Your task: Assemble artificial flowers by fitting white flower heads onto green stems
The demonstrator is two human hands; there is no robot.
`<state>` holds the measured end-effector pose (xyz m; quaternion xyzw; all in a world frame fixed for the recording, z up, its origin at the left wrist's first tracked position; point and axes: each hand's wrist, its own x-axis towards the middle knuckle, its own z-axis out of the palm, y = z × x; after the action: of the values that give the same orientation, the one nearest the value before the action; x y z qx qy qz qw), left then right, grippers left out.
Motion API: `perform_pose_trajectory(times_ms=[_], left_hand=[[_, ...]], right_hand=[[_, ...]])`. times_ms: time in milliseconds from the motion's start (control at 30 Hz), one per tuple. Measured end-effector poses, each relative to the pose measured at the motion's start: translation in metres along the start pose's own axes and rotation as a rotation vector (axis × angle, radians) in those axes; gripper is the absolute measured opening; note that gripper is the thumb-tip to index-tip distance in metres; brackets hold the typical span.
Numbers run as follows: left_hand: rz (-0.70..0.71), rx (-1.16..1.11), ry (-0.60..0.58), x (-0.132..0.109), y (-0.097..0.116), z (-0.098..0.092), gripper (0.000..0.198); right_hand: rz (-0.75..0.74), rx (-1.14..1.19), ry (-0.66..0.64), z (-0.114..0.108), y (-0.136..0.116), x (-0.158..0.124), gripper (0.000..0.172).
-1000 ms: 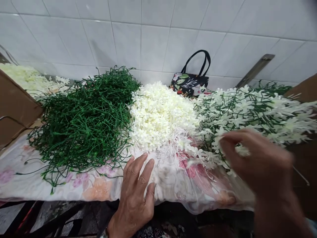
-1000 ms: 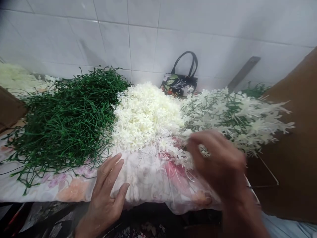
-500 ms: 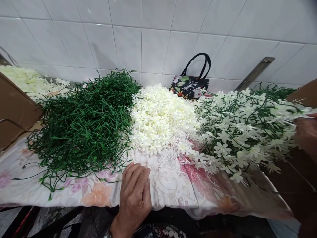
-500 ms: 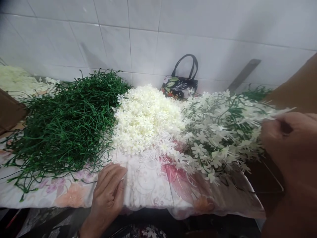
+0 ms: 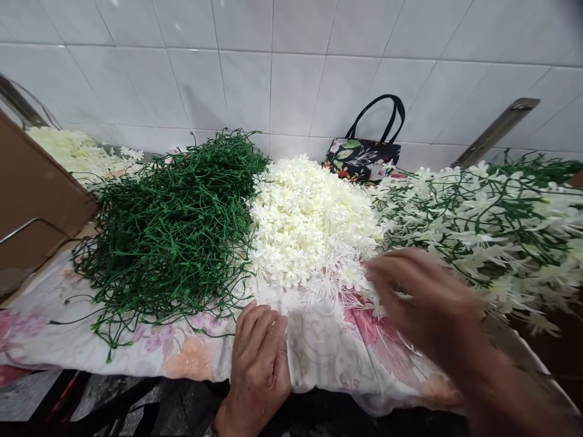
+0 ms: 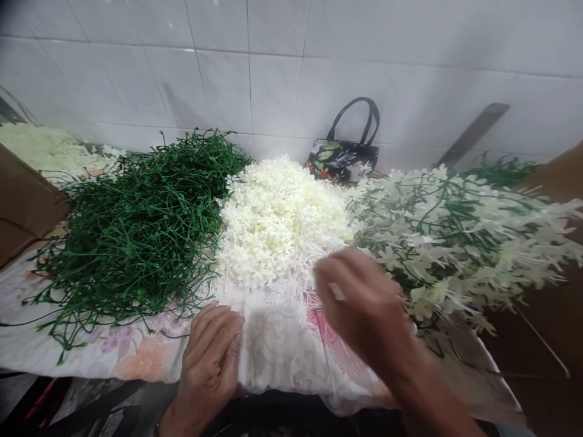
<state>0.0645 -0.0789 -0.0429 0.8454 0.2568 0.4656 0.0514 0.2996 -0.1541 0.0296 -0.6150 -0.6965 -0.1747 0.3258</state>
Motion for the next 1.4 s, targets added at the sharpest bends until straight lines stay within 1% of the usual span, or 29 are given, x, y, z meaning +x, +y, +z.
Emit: perform_pose_trajectory(times_ms=[67,100,133,167,233,333,433,500,533,600,667,733,800,833,900,967,1067,1100,1167,1233,1267,1333,1400], left_hand=[[0.0,0.013,-0.005,-0.001,-0.001,0.0,0.03],[-0.003,0.018,-0.007,-0.001,-0.001,0.0,0.03],[-0.008,0.019,-0.009,-0.002,-0.001,0.0,0.03],[-0.014,0.017,-0.011,-0.002,-0.001,0.0,0.03],[-0.023,0.015,-0.01,-0.002,-0.001,0.0,0.029],[-0.024,0.013,-0.019,-0.001,0.001,-0.001,0.028],[-0.034,0.001,-0.032,-0.002,0.001,-0.002,0.029],[-0.044,-0.019,-0.025,-0.003,0.0,-0.003,0.029],[-0.051,-0.034,-0.017,-0.003,0.0,-0.003,0.029],[-0.094,-0.082,0.005,-0.001,0.002,-0.006,0.032],[-0.169,-0.171,-0.006,0.003,0.005,-0.009,0.035],[-0.231,-0.31,-0.069,0.009,0.01,-0.013,0.034],[-0.266,-0.457,-0.122,0.013,0.014,-0.015,0.023],[-0.284,-0.513,-0.136,0.014,0.015,-0.016,0.017],[-0.359,-0.577,-0.149,0.013,0.015,-0.016,0.015],[-0.488,-0.582,-0.143,0.01,0.013,-0.016,0.014],[-0.707,-0.58,-0.099,0.005,0.011,-0.015,0.008],[-0.77,-0.593,-0.08,0.004,0.01,-0.014,0.006],[-0.883,-0.644,-0.051,0.005,0.011,-0.013,0.007],[-0.983,-0.717,-0.037,0.007,0.012,-0.011,0.011],[-1.027,-0.759,-0.032,0.008,0.013,-0.011,0.013],[-1.112,-0.844,-0.021,0.01,0.013,-0.011,0.015],[-1.189,-0.914,0.008,0.012,0.012,-0.012,0.018]], right_hand=[[-0.081,-0.068,-0.119,0.043,-0.018,0.033,0.013],[-0.097,-0.114,-0.14,0.06,-0.024,0.045,0.014],[-0.098,-0.156,-0.193,0.072,-0.027,0.053,0.012],[-0.104,-0.168,-0.216,0.082,-0.028,0.058,0.011],[-0.114,-0.171,-0.243,0.091,-0.027,0.061,0.016],[-0.107,-0.137,-0.227,0.091,-0.021,0.057,0.024],[-0.072,-0.089,-0.18,0.079,-0.02,0.053,0.023],[0.015,0.05,-0.149,0.067,-0.024,0.047,0.02],[0.093,0.178,-0.151,0.062,-0.028,0.043,0.017],[0.286,0.506,-0.224,0.055,-0.038,0.032,0.014],[0.439,0.801,-0.344,0.053,-0.05,0.02,0.013],[0.523,0.983,-0.432,0.056,-0.063,0.009,0.013],[0.55,1.039,-0.483,0.06,-0.073,0.001,0.014],[0.542,1.028,-0.503,0.061,-0.076,-0.002,0.015],[0.479,0.934,-0.527,0.061,-0.075,-0.006,0.015],[0.356,0.74,-0.492,0.059,-0.066,-0.01,0.016],[0.175,0.352,-0.367,0.058,-0.047,-0.012,0.021],[0.127,0.254,-0.361,0.058,-0.042,-0.012,0.021],[0.025,0.123,-0.43,0.061,-0.038,-0.009,0.018],[-0.076,0.045,-0.511,0.065,-0.04,-0.005,0.018],[-0.118,0.02,-0.525,0.067,-0.042,-0.002,0.02],[-0.166,0.023,-0.495,0.07,-0.045,0.001,0.025],[-0.161,0.123,-0.415,0.072,-0.046,0.003,0.027]])
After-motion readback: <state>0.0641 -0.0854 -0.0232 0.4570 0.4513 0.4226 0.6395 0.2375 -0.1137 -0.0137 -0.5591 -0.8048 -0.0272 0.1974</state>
